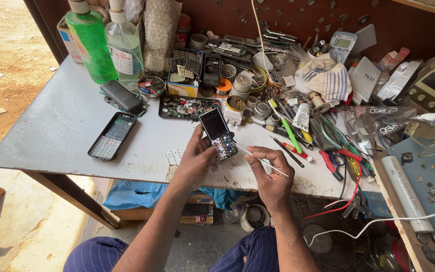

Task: The person sits at a cluttered repair bench handling a flip-style mobile phone. They press its buttons, open and close the phone, and use a thin metal probe to work on the keypad area while the screen is lit, testing the device throughout.

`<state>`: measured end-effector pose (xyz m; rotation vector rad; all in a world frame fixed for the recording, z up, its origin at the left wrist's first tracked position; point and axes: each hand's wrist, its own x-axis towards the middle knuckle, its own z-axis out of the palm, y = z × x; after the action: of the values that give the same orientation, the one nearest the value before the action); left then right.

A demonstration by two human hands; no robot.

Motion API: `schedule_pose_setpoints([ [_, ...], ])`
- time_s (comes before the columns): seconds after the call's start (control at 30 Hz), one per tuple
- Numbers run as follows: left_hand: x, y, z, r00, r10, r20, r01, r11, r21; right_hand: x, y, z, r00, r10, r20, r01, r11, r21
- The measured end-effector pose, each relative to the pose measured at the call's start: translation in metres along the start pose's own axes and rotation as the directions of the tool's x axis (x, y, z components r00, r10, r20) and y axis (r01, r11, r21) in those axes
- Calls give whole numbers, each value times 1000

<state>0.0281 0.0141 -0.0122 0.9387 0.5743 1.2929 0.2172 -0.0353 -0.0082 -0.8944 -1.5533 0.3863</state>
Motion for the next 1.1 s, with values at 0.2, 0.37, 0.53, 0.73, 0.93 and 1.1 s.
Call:
schedule_pose_setpoints([
  [0.2, 0, -2, -2, 1000, -3, 13, 3, 1000, 29, 0, -2, 1, 1000, 0, 0, 0, 1000, -17],
  [0.37, 1, -4, -4, 999, 21, 28, -22, 999, 26, 1, -5, 3, 1000, -12, -5, 12, 999, -52],
  [0.53, 0, -2, -2, 1000, -11, -7, 11, 1000, 1, 1, -7, 3, 999, -38, 5, 38, 997, -62],
  [0.73, 0, -3, -3, 1000, 10, 15, -10, 1000, 23, 1, -8, 3, 999, -38, 16, 39, 996, -76],
  [0.93, 0, -3, -4, 1000, 18, 24, -19, 999, 32, 1, -9, 4, 1000, -25, 13, 26, 997, -77],
  [1.1, -1, 0, -1, 1000, 5, 18, -5, 999, 39, 2, -9, 3, 1000, -22, 21, 23, 998, -63],
])
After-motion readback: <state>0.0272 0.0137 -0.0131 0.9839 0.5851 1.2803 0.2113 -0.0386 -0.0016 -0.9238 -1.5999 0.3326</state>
